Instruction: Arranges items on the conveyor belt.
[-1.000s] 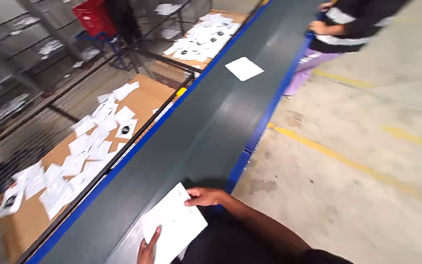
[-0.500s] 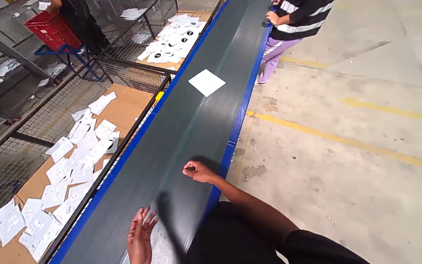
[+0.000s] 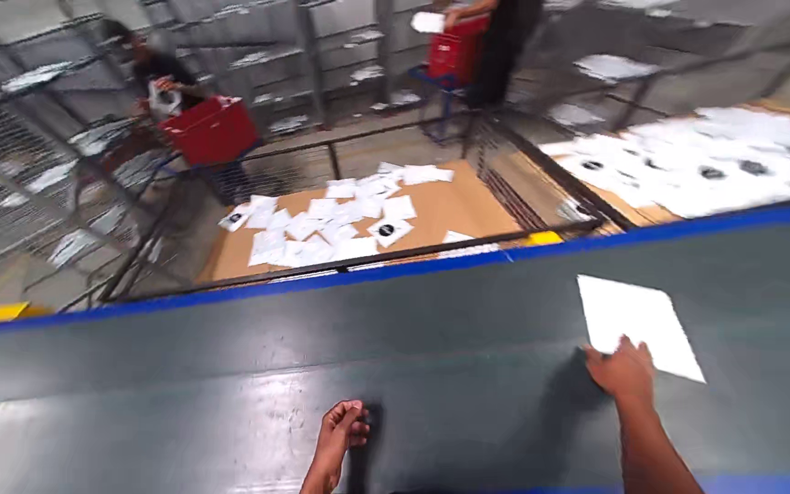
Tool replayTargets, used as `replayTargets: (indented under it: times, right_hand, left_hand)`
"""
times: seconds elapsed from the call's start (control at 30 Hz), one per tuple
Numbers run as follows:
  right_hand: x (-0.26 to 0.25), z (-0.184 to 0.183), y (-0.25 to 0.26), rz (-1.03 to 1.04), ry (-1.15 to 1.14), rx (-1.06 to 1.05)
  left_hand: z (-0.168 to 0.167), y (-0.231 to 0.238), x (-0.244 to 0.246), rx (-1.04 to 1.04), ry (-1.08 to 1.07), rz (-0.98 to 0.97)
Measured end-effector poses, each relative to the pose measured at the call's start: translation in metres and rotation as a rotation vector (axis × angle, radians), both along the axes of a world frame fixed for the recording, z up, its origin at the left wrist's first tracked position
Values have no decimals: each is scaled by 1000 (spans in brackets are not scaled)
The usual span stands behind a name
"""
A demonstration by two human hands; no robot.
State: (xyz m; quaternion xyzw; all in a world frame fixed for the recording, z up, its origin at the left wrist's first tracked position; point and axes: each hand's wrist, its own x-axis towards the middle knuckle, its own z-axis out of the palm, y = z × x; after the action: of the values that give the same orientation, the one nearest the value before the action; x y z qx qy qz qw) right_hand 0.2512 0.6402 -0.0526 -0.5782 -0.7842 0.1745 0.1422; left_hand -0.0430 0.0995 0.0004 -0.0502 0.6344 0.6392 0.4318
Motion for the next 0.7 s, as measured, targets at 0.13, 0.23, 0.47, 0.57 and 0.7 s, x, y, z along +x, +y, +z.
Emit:
replayTargets:
  times: [0.13,0.23,0.47,0.57,0.7]
  right_hand:
    - [-27,-8,-41,54,-170,0]
    - [-60,3,-95,170,-177,72]
    - [-62,-23,-122,154,-65,116]
    - [-82,-18,-142,236,-124,70]
    - [-105,-6,-184,469,-173,178]
  left_hand:
    - [-3,5,5,33,-21,22]
    - [-7,19,16,72,-60,5]
    - [1,33,38,81,-33,-327]
    - [-3,32,33,78,-14,-350]
    - [1,37,35,66,1,-378]
